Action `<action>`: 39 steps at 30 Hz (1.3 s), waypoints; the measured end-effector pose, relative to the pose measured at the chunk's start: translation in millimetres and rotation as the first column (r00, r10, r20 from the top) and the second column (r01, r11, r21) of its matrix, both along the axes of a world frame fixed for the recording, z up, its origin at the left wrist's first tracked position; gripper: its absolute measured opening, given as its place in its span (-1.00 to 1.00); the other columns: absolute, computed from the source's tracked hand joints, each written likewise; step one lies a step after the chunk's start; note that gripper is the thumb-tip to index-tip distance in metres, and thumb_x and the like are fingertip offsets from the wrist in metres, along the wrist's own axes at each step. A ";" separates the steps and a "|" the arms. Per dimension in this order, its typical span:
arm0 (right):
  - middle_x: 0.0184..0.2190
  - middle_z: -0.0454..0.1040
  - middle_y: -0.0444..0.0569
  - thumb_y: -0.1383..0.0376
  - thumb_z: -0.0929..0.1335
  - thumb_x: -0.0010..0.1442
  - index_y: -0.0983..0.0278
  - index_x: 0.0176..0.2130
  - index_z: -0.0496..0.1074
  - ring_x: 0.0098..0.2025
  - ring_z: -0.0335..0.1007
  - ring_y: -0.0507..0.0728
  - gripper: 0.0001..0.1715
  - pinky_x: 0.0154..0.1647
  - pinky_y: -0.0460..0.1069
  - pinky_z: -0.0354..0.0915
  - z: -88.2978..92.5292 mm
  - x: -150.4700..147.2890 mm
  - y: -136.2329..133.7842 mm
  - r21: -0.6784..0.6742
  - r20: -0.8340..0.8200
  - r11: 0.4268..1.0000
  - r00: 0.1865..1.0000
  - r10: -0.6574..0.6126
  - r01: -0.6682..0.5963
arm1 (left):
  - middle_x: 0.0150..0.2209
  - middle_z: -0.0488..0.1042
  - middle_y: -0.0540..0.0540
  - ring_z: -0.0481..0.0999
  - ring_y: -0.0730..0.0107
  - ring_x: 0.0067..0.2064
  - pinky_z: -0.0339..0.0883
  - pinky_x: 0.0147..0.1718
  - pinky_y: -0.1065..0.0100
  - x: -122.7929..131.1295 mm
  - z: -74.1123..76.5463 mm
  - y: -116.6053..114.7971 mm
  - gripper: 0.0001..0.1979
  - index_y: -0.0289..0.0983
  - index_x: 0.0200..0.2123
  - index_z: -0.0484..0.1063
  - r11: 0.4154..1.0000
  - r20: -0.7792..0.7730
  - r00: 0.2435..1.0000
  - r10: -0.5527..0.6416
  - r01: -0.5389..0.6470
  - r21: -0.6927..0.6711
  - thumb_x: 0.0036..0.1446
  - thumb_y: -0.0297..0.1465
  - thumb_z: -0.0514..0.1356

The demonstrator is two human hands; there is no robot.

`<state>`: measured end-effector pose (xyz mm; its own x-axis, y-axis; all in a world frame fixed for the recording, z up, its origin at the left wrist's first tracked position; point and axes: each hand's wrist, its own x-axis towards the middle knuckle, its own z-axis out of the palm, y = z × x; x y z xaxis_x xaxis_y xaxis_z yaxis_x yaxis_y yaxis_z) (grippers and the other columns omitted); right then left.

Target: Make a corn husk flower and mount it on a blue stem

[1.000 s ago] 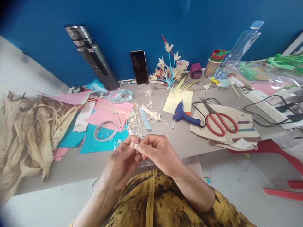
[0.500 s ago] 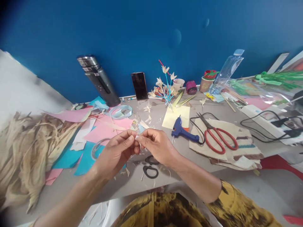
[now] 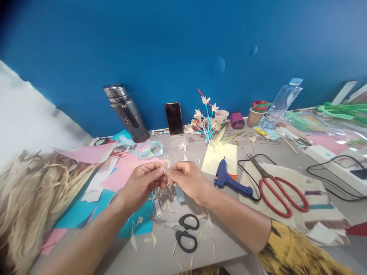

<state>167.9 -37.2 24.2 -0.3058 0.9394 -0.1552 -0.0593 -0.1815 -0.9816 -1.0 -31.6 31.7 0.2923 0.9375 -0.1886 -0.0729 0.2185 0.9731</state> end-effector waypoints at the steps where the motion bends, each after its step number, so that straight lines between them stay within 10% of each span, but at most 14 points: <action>1: -0.64 0.26 -0.20 -0.06 0.47 0.05 0.29 -0.55 0.36 -0.62 -0.03 -0.09 -0.48 -0.62 -0.10 -0.14 -2.2 -1.7 1.8 0.021 0.027 1.000 1.000 -0.015 0.015 | -0.47 0.51 -0.10 0.46 0.44 -0.50 0.30 -0.44 0.41 -0.7 -2.5 1.7 -0.71 -0.35 -0.43 0.47 1.000 0.004 1.000 0.011 -0.011 0.006 0.05 -0.21 0.35; 39: -0.60 0.34 -0.18 0.23 0.35 0.19 0.27 -0.45 0.41 -0.55 0.14 0.00 -0.79 -0.55 -0.09 0.07 -14.1 -4.6 -5.7 0.324 0.246 0.935 0.941 -0.231 0.144 | -0.53 0.49 -0.05 0.41 0.46 -0.51 0.28 -0.44 0.42 -1.8 -16.1 0.7 -0.82 -0.31 -0.39 0.53 0.994 0.018 0.998 0.058 -0.059 0.086 0.06 -0.29 0.35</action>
